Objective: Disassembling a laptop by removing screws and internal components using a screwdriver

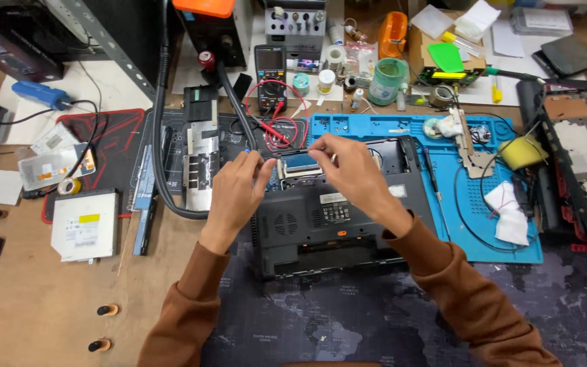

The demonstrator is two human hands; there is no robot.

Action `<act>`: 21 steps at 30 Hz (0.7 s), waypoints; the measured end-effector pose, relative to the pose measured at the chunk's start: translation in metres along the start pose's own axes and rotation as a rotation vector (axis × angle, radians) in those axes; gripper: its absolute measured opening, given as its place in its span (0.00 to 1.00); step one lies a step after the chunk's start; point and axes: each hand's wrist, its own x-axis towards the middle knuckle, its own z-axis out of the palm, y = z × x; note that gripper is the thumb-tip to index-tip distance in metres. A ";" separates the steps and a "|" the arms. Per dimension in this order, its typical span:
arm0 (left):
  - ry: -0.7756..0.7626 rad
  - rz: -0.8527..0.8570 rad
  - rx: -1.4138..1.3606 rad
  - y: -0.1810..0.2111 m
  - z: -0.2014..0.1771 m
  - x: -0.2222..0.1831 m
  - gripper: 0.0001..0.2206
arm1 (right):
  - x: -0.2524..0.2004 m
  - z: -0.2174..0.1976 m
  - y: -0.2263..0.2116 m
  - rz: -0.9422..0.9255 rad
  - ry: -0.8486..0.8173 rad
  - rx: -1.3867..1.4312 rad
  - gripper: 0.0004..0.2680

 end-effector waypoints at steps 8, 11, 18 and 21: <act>-0.089 0.147 -0.131 0.040 0.055 0.038 0.13 | -0.036 -0.099 0.087 0.213 0.125 -0.252 0.04; -0.132 0.204 -0.125 0.049 0.073 0.048 0.11 | -0.050 -0.123 0.112 0.325 0.064 -0.298 0.06; -0.248 0.278 -0.120 0.064 0.111 0.063 0.07 | -0.071 -0.132 0.153 0.506 -0.058 -0.317 0.13; -0.304 0.246 -0.135 0.068 0.112 0.070 0.05 | -0.074 -0.128 0.135 0.554 -0.037 -0.236 0.14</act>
